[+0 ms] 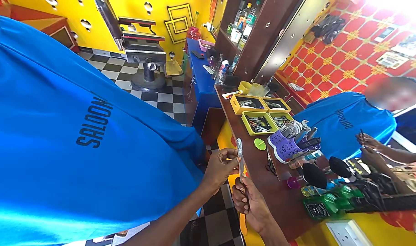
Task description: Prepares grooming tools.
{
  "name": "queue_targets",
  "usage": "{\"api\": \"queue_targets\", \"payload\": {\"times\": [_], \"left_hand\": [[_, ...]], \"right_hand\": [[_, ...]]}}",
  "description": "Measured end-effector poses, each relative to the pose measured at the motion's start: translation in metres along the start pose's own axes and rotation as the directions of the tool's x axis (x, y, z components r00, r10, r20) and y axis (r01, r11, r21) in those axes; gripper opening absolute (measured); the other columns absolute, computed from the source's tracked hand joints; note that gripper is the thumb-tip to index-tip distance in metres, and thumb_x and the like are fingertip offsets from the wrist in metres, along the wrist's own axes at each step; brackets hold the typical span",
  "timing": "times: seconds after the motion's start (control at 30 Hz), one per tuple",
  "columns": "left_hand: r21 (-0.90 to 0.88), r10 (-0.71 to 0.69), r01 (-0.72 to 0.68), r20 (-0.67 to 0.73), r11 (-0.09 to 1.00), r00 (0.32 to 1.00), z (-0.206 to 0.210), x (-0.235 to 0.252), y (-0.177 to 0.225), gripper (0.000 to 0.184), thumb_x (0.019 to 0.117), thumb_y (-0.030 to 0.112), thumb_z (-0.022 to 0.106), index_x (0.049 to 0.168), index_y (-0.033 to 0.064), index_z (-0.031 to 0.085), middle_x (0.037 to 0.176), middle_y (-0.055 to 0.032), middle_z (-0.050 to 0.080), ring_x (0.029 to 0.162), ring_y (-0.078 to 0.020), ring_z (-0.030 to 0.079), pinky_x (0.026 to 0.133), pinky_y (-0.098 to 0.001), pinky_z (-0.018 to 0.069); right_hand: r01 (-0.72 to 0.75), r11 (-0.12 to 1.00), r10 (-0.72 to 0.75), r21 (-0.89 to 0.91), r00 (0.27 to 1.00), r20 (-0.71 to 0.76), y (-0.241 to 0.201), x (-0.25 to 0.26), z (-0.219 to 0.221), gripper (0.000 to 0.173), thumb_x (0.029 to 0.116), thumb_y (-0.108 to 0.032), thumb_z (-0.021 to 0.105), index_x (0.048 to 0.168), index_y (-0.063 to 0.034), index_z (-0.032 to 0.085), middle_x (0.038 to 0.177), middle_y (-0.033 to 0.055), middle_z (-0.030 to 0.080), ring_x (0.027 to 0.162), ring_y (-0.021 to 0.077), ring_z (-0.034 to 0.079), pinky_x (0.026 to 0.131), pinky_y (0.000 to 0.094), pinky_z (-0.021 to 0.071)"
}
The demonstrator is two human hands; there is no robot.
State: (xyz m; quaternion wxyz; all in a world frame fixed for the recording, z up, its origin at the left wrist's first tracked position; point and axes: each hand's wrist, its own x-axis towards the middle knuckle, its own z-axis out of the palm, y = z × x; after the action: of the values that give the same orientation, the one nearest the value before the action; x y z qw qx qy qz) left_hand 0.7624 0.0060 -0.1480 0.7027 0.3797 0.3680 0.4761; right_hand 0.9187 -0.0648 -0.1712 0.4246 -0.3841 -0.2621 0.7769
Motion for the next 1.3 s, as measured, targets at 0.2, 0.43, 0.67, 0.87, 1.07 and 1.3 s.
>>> {"api": "queue_targets", "payload": {"times": [0.2, 0.43, 0.67, 0.87, 1.07, 1.3], "left_hand": [[0.131, 0.049, -0.053, 0.028, 0.99, 0.998, -0.008, 0.002, 0.0, 0.022, 0.0973, 0.01, 0.068, 0.117, 0.0011, 0.064, 0.099, -0.0103, 0.071, 0.077, -0.0174, 0.072, 0.071, -0.0307, 0.063], [0.21, 0.076, -0.075, 0.004, 0.975, 0.997, -0.022, -0.002, 0.0, 0.024, 0.0976, 0.014, 0.068, 0.119, 0.0033, 0.064, 0.1, -0.0078, 0.072, 0.073, -0.0151, 0.072, 0.067, -0.0294, 0.0632], [0.253, 0.107, -0.109, 0.018, 0.961, 0.994, -0.032, -0.006, 0.004, 0.025, 0.0959, 0.015, 0.067, 0.118, 0.0044, 0.065, 0.101, -0.0056, 0.071, 0.074, -0.013, 0.071, 0.066, -0.028, 0.0619], [0.341, 0.124, -0.132, 0.047, 0.931, 0.991, -0.032, -0.005, 0.006, 0.028, 0.0953, 0.019, 0.067, 0.12, 0.0066, 0.066, 0.101, -0.0022, 0.071, 0.075, -0.0101, 0.07, 0.068, -0.0265, 0.0611], [0.418, 0.193, -0.2, 0.058, 0.886, 0.979, -0.035, -0.005, 0.002, 0.028, 0.0944, 0.021, 0.065, 0.119, 0.0093, 0.068, 0.097, 0.0001, 0.071, 0.072, -0.0069, 0.067, 0.067, -0.0235, 0.058], [0.469, 0.206, -0.219, 0.079, 0.856, 0.975, -0.037, -0.007, 0.003, 0.028, 0.0945, 0.023, 0.062, 0.119, 0.0102, 0.069, 0.097, 0.002, 0.07, 0.073, -0.0052, 0.065, 0.067, -0.0221, 0.0553]], "right_hand": [[0.226, 0.897, -0.276, -0.379, 0.958, -0.082, -0.006, 0.006, 0.001, 0.046, 0.1092, -0.04, 0.035, 0.125, -0.0018, 0.054, 0.101, 0.0095, 0.068, 0.087, 0.017, 0.069, 0.079, 0.031, 0.0593], [0.498, 0.525, -0.832, -0.691, 0.473, -0.292, -0.102, -0.006, -0.019, 0.043, 0.1068, -0.023, 0.046, 0.145, -0.0042, 0.039, 0.107, 0.003, 0.068, 0.091, 0.0155, 0.071, 0.079, 0.0354, 0.0608], [0.498, 0.403, -0.913, -0.768, 0.28, -0.298, -0.141, -0.013, 0.003, 0.039, 0.1064, -0.024, 0.045, 0.142, -0.007, 0.043, 0.1, -0.0023, 0.063, 0.083, 0.008, 0.066, 0.073, 0.0286, 0.0575], [0.32, 0.341, -0.769, -0.884, 0.636, -0.067, -0.089, 0.039, 0.049, 0.035, 0.093, -0.012, 0.067, 0.128, -0.0092, 0.065, 0.117, 0.0063, 0.07, 0.105, 0.0172, 0.067, 0.085, 0.0349, 0.0581], [0.311, 0.366, -0.704, -0.877, 0.709, -0.043, -0.086, 0.058, 0.059, 0.029, 0.0952, -0.011, 0.068, 0.124, -0.0119, 0.068, 0.113, 0.0033, 0.072, 0.103, 0.0166, 0.068, 0.085, 0.0322, 0.0575], [0.303, 0.43, -0.646, -0.85, 0.761, -0.055, -0.086, 0.06, 0.063, 0.034, 0.0931, -0.005, 0.07, 0.127, -0.0112, 0.067, 0.106, 0.0049, 0.072, 0.095, 0.0177, 0.069, 0.081, 0.0316, 0.0578]]}}
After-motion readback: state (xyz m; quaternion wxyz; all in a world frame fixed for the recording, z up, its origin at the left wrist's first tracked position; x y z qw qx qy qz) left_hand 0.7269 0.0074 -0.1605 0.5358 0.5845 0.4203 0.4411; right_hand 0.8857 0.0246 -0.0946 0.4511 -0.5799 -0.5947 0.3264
